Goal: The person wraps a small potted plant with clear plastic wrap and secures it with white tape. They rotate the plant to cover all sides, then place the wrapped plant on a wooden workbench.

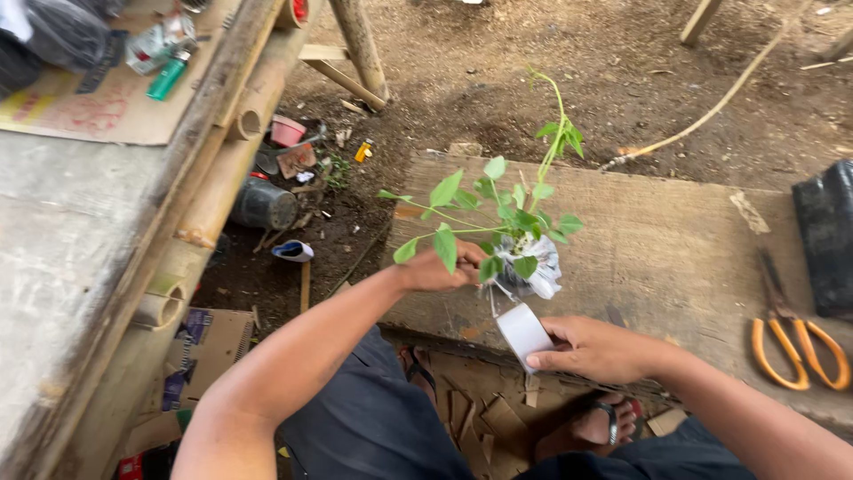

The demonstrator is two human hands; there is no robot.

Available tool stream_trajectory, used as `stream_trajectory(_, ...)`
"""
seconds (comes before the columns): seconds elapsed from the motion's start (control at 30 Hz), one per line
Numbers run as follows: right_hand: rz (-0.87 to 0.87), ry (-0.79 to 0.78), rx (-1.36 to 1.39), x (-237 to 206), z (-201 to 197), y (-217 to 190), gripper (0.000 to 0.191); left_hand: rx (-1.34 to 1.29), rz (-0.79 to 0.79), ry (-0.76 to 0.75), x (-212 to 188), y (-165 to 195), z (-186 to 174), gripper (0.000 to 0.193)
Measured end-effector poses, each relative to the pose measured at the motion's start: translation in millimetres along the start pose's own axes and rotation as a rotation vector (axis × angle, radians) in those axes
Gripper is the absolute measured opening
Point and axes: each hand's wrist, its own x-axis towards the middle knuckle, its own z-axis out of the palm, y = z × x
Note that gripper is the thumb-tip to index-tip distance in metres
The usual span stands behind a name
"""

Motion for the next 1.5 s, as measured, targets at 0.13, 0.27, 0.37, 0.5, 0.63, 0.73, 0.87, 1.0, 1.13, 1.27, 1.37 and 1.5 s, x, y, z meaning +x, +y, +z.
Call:
stream_trajectory(0.13, -0.034, 0.004, -0.066, -2.5, -0.9, -0.1, 0.045, 0.025, -0.066, -0.011, 1.7, -6.7, -3.5, 0.018)
stream_trajectory(0.27, -0.071, 0.007, -0.058, -4.5, -1.9, 2.8, 0.045, -0.002, -0.268, -0.094, 3.8, -13.3, -3.4, 0.019)
stream_trajectory(0.37, -0.083, 0.02, -0.046, -6.3, -2.2, 3.0, 0.046, -0.069, -0.133, -0.12, 5.7, -22.2, -2.2, 0.017)
stream_trajectory(0.5, -0.018, 0.095, -0.154, -7.3, 0.3, -2.1, 0.054, -0.178, -0.183, -0.059, 5.6, -40.3, -7.6, 0.014)
stream_trajectory(0.63, -0.13, 0.184, -0.063, -5.8, 6.6, -10.3, 0.066, -0.31, -0.335, 0.105, 3.9, -57.8, -16.1, 0.015)
stream_trajectory(0.73, -0.114, 0.211, -0.038, -4.1, 10.8, -13.6, 0.067, -0.448, -0.277, 0.058, 8.4, -61.7, -15.6, 0.019)
stream_trajectory(0.87, -0.082, 0.155, -0.02, 0.4, 16.2, -11.3, 0.072, -0.388, -0.324, 0.03, 6.0, -47.9, -20.6, 0.021)
stream_trajectory(1.0, -0.232, 0.22, -0.178, 9.4, 26.7, -5.5, 0.077, -0.17, -0.28, -0.038, -4.4, -24.4, -35.1, 0.03)
stream_trajectory(1.13, -0.318, 0.274, -0.208, 19.4, 38.3, -2.0, 0.081, -0.077, -0.318, -0.128, -21.7, -14.1, -45.7, 0.038)
stream_trajectory(1.27, -0.238, 0.272, -0.168, 28.8, 43.9, 0.5, 0.072, -0.109, -0.389, -0.047, -29.1, -19.2, -61.2, 0.039)
stream_trajectory(1.37, -0.141, 0.296, -0.048, 40.2, 47.9, 4.0, 0.059, 0.19, -0.291, -0.006, -26.6, -29.9, -61.5, 0.034)
stream_trajectory(1.5, -0.202, 0.227, 0.278, 62.8, 55.5, 9.1, 0.044, 0.45, -0.149, 0.061, -17.9, -41.0, -53.4, 0.038)
